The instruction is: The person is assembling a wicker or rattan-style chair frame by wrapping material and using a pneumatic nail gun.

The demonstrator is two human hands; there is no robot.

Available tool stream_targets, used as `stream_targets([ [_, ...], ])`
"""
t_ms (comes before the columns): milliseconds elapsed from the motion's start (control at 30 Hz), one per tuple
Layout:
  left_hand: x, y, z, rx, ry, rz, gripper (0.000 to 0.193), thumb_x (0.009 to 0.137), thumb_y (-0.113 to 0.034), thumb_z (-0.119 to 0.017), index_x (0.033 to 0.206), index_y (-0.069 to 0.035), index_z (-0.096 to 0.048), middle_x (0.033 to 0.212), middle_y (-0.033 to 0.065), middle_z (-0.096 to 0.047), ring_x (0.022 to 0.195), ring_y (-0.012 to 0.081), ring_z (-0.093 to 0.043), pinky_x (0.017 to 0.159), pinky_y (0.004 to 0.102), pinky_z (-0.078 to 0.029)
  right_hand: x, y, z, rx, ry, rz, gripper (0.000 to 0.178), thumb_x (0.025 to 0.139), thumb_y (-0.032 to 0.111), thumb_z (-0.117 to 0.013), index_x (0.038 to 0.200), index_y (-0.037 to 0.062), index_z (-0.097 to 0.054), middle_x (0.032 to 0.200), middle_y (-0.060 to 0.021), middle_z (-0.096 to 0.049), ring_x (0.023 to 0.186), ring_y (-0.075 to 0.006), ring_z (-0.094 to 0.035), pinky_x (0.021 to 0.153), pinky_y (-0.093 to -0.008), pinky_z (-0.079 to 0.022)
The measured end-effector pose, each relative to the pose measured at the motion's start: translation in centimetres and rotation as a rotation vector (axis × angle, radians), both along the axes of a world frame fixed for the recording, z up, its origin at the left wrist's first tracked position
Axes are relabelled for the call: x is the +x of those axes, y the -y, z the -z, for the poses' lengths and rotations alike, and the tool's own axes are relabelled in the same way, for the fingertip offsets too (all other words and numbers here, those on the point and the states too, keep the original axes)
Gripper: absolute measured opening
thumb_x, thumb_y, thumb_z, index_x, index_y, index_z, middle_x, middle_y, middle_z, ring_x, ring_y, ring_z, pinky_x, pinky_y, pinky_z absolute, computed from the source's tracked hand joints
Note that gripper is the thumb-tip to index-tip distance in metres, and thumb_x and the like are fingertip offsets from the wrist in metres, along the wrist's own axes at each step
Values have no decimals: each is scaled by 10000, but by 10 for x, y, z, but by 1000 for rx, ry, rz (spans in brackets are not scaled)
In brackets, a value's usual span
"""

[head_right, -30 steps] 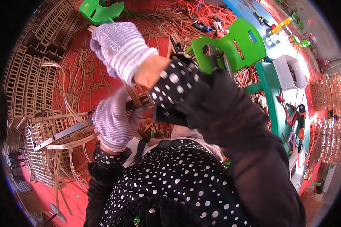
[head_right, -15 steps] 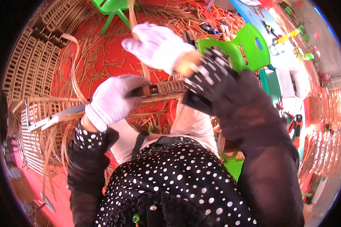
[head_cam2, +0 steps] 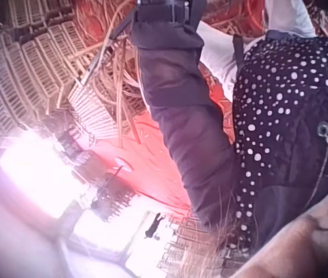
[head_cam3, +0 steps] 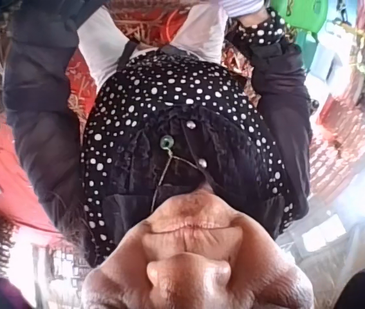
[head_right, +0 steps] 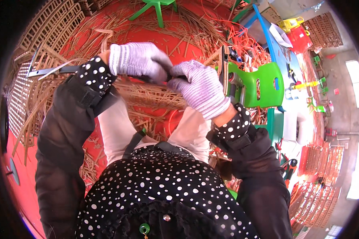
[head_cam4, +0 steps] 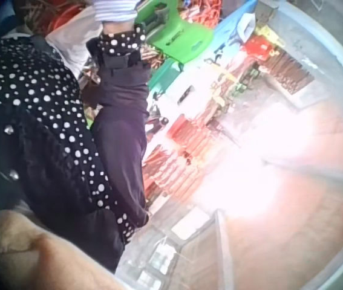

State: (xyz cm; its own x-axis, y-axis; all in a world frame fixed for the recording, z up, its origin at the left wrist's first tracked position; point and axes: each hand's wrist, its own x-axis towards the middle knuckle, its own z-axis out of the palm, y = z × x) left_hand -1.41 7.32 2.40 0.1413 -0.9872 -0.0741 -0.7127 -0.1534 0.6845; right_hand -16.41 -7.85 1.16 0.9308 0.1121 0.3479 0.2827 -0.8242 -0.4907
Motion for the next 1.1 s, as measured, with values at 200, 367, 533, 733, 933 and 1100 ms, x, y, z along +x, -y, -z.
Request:
stream_targets([
  [200,-56,-47,21,-673,429,-530,125,789,-159,-659,856,-54,-641,876,103,-637,796,284,-633,698,350,-515,16,6,-8,239,-371,123,239,706,79,-755,916,0,-672,773,-109,-663,743,-148,-637,691,-277,-494],
  [367,-98,-34,72,-585,393,-654,125,724,-125,-695,826,-81,-639,1148,127,-573,801,310,-625,673,366,-524,24,11,-7,381,-476,73,252,706,46,-763,932,-4,-664,835,-70,-656,758,-129,-615,708,-268,-488],
  [533,-107,-23,102,-832,507,-665,152,713,-108,-703,854,-86,-648,1134,131,-588,748,286,-640,633,356,-533,23,12,-7,545,-543,81,259,732,-14,-725,969,-35,-622,854,-74,-655,796,-124,-628,744,-257,-512],
  [733,-124,-17,119,-425,268,-737,91,791,-133,-639,824,-50,-619,1279,105,-522,657,302,-645,565,368,-528,25,13,-5,451,-503,75,237,747,-18,-707,965,-45,-616,862,-86,-656,807,-137,-643,746,-263,-528],
  [933,-114,-9,109,-764,-231,-652,135,821,-129,-640,858,-4,-603,1113,169,-544,773,199,-613,668,303,-498,23,14,-6,485,-503,44,247,739,1,-721,966,-27,-627,857,-71,-652,789,-123,-629,741,-267,-517],
  [1100,-128,-6,76,-749,-543,-676,93,849,-119,-614,837,-31,-586,739,14,-556,709,157,-526,682,308,-444,17,13,0,440,-431,-7,231,741,7,-710,959,-15,-637,831,-76,-655,746,-123,-629,700,-272,-518],
])
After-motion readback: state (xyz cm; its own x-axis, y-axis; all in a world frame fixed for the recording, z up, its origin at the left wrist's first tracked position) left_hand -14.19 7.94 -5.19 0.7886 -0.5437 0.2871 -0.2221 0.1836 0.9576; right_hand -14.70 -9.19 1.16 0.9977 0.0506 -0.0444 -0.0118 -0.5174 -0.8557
